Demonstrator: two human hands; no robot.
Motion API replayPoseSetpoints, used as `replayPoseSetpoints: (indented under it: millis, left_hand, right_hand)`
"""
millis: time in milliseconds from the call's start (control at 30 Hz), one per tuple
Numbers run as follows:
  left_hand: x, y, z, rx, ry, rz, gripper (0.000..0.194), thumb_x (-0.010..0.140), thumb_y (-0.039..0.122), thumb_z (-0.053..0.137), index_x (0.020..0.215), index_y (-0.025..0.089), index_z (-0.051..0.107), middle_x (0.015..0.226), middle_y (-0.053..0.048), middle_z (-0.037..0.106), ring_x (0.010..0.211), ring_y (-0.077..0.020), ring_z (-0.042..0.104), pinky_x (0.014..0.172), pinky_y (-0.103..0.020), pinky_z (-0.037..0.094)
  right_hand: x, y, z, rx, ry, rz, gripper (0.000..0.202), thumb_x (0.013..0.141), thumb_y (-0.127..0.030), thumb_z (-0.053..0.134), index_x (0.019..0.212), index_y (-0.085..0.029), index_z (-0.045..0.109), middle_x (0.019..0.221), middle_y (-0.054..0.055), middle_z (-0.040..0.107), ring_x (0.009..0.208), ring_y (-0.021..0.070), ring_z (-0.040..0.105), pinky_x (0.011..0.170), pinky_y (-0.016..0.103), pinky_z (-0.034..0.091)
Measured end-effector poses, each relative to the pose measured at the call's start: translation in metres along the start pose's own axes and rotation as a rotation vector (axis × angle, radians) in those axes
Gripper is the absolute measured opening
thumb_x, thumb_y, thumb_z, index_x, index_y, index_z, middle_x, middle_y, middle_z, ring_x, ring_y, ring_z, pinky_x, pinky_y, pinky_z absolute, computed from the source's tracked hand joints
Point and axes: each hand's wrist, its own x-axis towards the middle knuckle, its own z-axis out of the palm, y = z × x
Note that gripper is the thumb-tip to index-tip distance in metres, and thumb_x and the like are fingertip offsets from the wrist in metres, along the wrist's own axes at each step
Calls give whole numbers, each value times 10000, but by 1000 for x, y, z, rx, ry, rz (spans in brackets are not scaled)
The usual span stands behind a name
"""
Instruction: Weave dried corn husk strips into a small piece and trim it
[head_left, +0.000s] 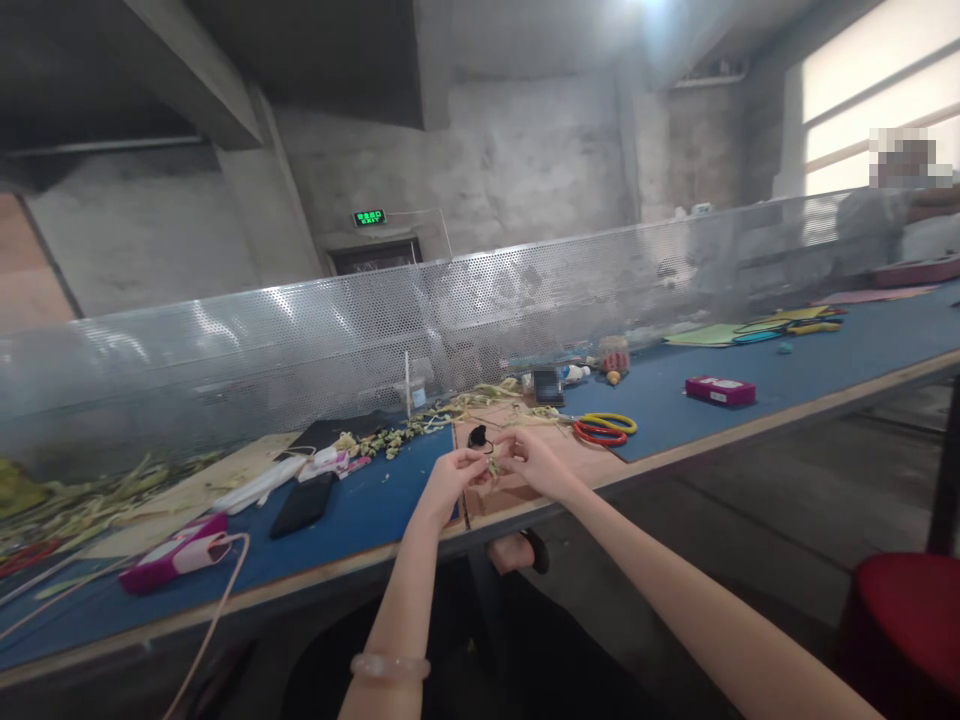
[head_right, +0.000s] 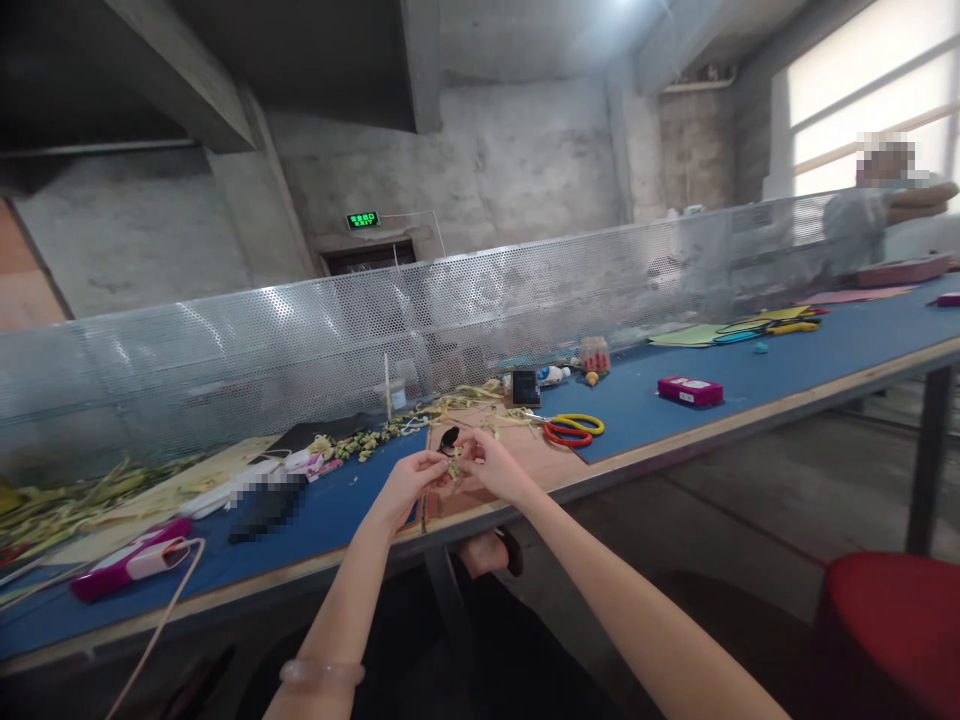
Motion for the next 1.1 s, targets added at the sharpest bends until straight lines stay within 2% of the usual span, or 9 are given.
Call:
replayPoseSetpoints:
  millis: [200, 333, 467, 700, 800, 967, 1100]
  left_hand:
    - [0, 1, -1, 27, -10, -3, 282, 627, 372, 717, 740, 121, 662, 639, -39, 638, 584, -130, 571, 631, -256, 458]
    - [1, 0, -1, 28, -26, 19, 273, 646, 380, 695, 723, 120, 665, 642, -45, 637, 599, -138, 573, 626, -256, 456]
    - [2, -2, -2, 50, -50, 40, 273, 642, 368, 701, 755, 123, 662, 680, -52, 647, 612, -140, 577, 643, -262, 460]
    - [-1, 0, -3, 55, -53, 25, 285, 639, 359, 711, 783, 117, 665, 701, -57, 651, 621, -140, 579, 645, -259, 461]
    - [0, 0, -1, 39, -25, 12, 283, 603, 335, 738, 764, 116, 658, 685, -48, 654, 594, -133, 576, 624, -253, 458]
    - [2, -4, -1, 26, -16, 35, 271, 623, 342, 721, 774, 126, 657, 704, -48, 670, 587, -130, 581, 608, -249, 459]
    - [5, -7, -2, 45, -11, 29, 288, 659, 380, 688, 780, 125, 633, 717, -65, 671, 629, -152, 607, 585, -245, 462]
  right_hand:
    - [-1, -9, -1, 43, -76, 51, 357, 725, -224, 608, 1064, -180, 504, 740, -21, 513, 732, 132, 552, 689, 298, 493]
    - [-1, -9, -2, 8, -95, 53, 288, 734, -234, 599, 1011, -166, 556, 795, 15, 577, 753, 144, 568, 698, 307, 491]
    - [0, -6, -3, 5, -101, 65, 253, 736, -271, 607, 962, -158, 591, 833, 35, 606, 755, 151, 578, 708, 320, 489]
    - [0, -10, -2, 32, -70, 98, 338, 699, -272, 646, 1017, -166, 595, 794, 14, 596, 733, 144, 582, 684, 302, 494]
    - [1, -10, -3, -49, -61, 67, 324, 713, -270, 636, 1024, -181, 625, 827, 24, 606, 716, 143, 583, 698, 314, 489]
    - [2, -6, -4, -234, -23, -29, 176, 742, -276, 620, 881, -208, 702, 919, 52, 610, 838, 169, 575, 808, 330, 452]
    - [0, -10, -4, -211, -44, -9, 226, 761, -288, 601, 960, -223, 687, 981, 59, 596, 872, 175, 572, 823, 335, 450]
